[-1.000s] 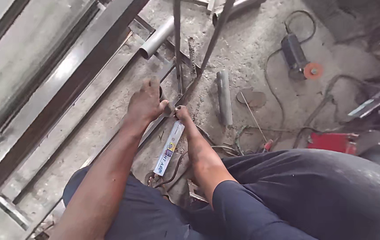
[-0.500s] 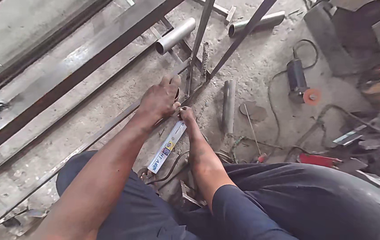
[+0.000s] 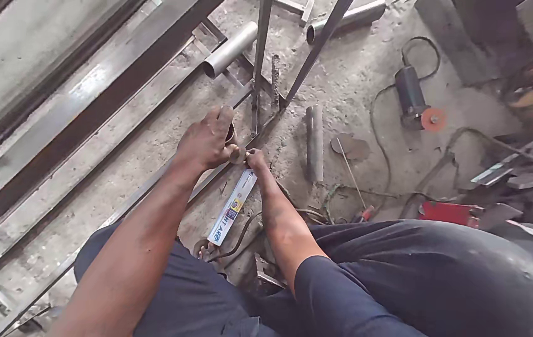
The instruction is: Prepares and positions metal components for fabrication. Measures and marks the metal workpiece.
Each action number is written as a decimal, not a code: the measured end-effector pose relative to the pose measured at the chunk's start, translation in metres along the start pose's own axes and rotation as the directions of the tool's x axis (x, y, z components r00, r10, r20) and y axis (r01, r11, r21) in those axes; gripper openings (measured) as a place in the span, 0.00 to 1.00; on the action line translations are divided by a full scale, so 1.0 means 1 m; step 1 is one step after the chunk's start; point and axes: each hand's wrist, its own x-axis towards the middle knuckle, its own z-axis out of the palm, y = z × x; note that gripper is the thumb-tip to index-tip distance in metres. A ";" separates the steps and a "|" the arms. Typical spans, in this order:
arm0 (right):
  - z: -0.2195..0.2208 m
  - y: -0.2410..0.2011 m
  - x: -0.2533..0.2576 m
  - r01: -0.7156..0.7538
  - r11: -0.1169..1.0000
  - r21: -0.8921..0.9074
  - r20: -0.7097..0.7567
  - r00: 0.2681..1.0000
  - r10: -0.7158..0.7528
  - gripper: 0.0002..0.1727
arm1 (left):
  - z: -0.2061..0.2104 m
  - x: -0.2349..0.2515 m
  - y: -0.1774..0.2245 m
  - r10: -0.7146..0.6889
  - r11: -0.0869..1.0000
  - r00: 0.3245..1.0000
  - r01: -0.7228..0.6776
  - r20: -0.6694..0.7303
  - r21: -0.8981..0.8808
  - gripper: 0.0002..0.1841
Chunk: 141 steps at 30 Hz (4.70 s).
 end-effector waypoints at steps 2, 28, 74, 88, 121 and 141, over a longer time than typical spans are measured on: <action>-0.001 -0.002 -0.002 0.002 0.999 -0.037 -0.005 1.000 -0.002 0.16 | 0.001 0.000 0.001 0.003 1.000 1.000 -0.003 -0.001 0.024 0.40; -0.006 -0.002 -0.007 -0.015 1.000 -0.006 -0.009 1.000 0.015 0.15 | 0.007 -0.002 0.011 0.067 0.997 0.998 -0.067 -0.013 0.041 0.37; -0.006 -0.005 -0.011 -0.006 0.993 0.119 0.007 1.000 0.006 0.15 | 0.009 0.005 0.015 0.045 0.998 0.999 -0.044 -0.027 0.038 0.24; -0.006 -0.009 -0.018 -0.007 0.997 0.082 0.014 1.000 0.006 0.16 | 0.008 0.003 0.014 -0.037 0.999 0.997 0.038 -0.070 0.018 0.25; -0.008 -0.002 -0.009 0.005 0.997 0.083 0.021 1.000 -0.006 0.16 | 0.017 0.003 0.017 -0.014 1.000 0.993 0.013 -0.117 -0.012 0.25; -0.119 -0.153 -0.127 0.210 0.906 0.367 -0.452 0.892 -0.023 0.17 | 0.014 -0.004 0.031 -0.061 0.998 0.995 0.060 -0.078 -0.007 0.28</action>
